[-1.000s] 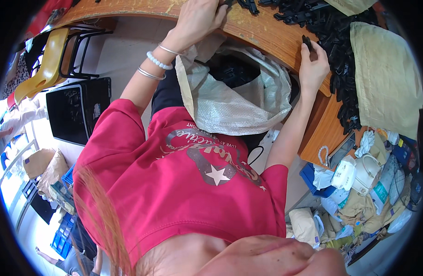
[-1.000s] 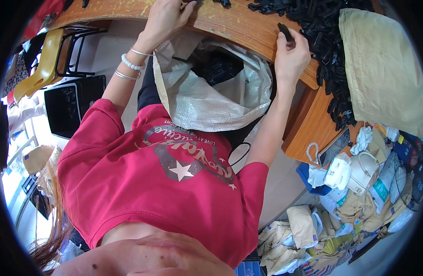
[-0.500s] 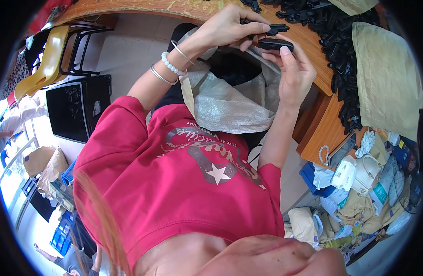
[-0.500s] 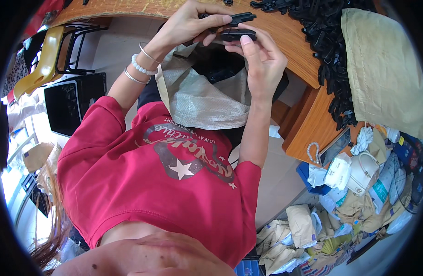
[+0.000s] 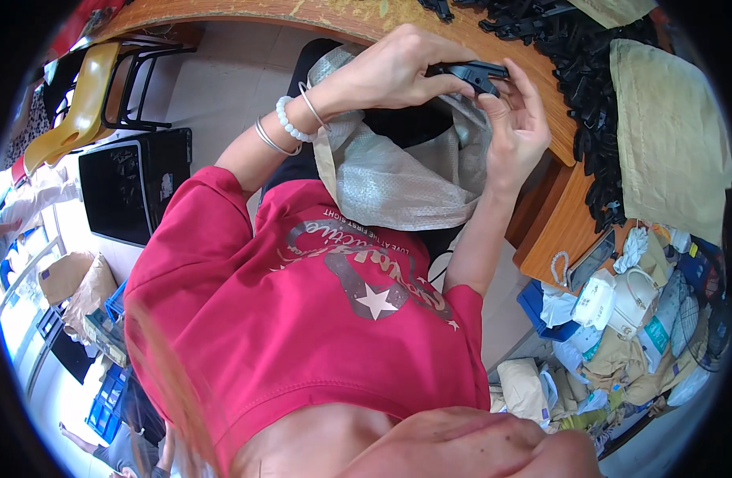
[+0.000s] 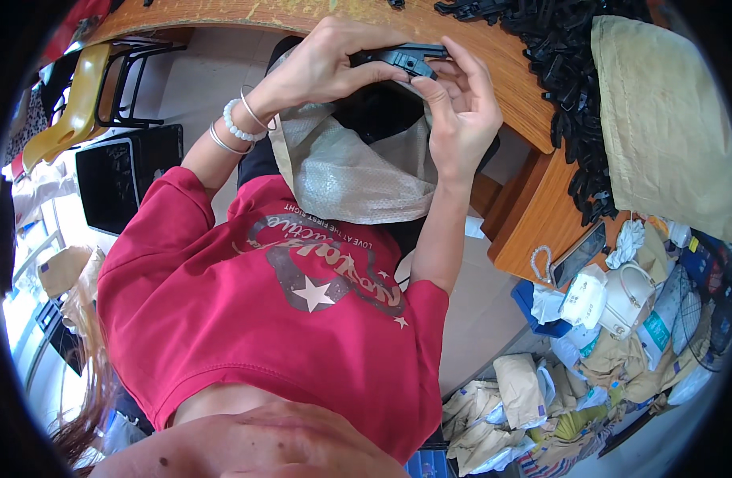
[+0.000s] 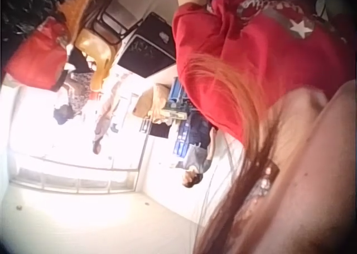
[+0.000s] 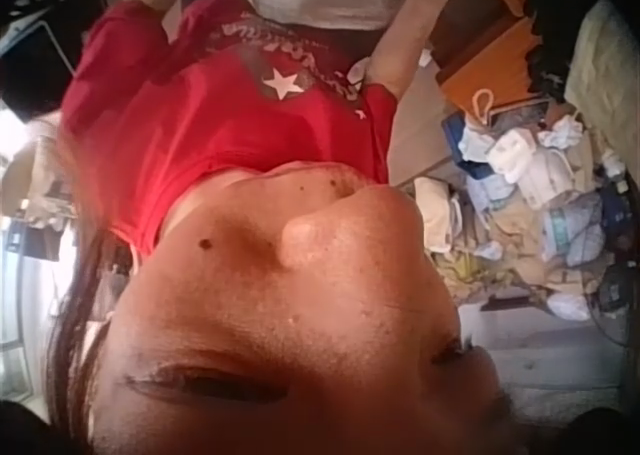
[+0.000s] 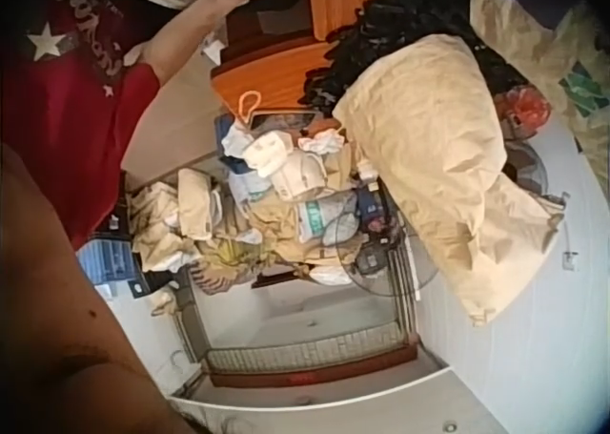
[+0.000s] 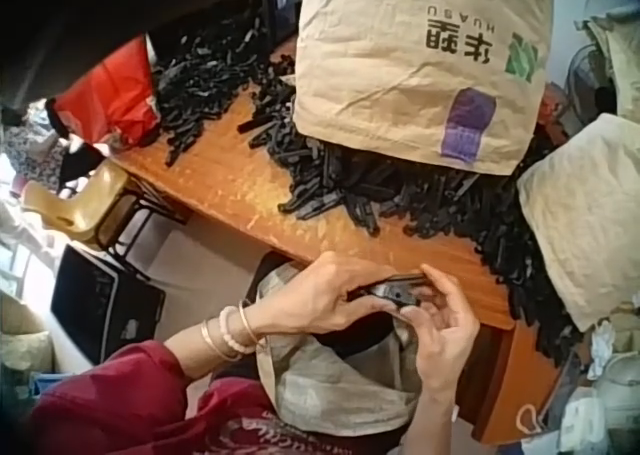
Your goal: Inspecting small black plastic components and placing them into a collection bag.
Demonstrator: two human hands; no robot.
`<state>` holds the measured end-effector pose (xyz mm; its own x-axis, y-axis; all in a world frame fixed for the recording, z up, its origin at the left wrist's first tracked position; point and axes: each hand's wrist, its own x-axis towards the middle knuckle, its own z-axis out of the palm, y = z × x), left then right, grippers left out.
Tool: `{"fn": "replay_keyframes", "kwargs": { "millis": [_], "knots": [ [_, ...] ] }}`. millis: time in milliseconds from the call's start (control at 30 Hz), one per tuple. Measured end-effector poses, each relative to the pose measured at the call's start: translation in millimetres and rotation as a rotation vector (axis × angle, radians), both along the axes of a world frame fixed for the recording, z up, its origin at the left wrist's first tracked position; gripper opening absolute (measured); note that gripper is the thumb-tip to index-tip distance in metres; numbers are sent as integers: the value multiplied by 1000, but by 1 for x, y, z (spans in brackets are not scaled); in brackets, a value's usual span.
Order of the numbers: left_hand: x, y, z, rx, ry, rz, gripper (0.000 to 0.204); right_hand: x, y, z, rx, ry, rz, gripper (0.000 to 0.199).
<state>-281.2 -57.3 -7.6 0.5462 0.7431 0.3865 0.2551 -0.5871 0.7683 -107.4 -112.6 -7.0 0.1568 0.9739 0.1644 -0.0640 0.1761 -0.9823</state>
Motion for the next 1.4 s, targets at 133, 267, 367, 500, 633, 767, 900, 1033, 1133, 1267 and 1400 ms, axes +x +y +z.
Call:
{"fn": "replay_keyframes", "kwargs": {
  "millis": [133, 267, 367, 500, 633, 767, 900, 1033, 1133, 1267, 1400],
  "knots": [
    [3, -3, -2, 20, -36, -4, 35, 5, -1, -8, 43, -92, -74, 32],
    [4, -8, -16, -111, -37, -54, 33, 29, 4, -11, -33, -216, 48, 18],
    [-2, -21, -38, -180, 65, -118, 32, 53, 29, -20, 180, -636, -184, 12],
    [-4, -14, -33, -45, 1, -107, 24, 127, 61, -46, 243, -1311, -786, 30],
    [-28, 27, -34, 411, 261, 574, 15, 124, 77, -61, 95, -1386, -759, 33],
    [-41, 56, -35, 240, 276, 591, 18, 110, 74, -65, 178, -1310, -672, 28],
    [-32, 53, -35, 272, 335, 536, 18, 79, 66, -70, 384, -1179, -516, 27],
    [-33, 49, -39, 262, 309, 581, 20, 62, 69, -76, 389, -1121, -466, 25],
    [-14, 35, -2, -116, 84, 561, 22, 66, 63, -61, 539, -1248, -610, 22],
    [-6, 28, -18, -242, -289, 382, 18, 64, 52, -39, 528, -1138, -691, 25],
    [-5, 17, -25, -900, -688, 65, 10, 28, 28, -4, 256, -590, -491, 28]
  ]
}}
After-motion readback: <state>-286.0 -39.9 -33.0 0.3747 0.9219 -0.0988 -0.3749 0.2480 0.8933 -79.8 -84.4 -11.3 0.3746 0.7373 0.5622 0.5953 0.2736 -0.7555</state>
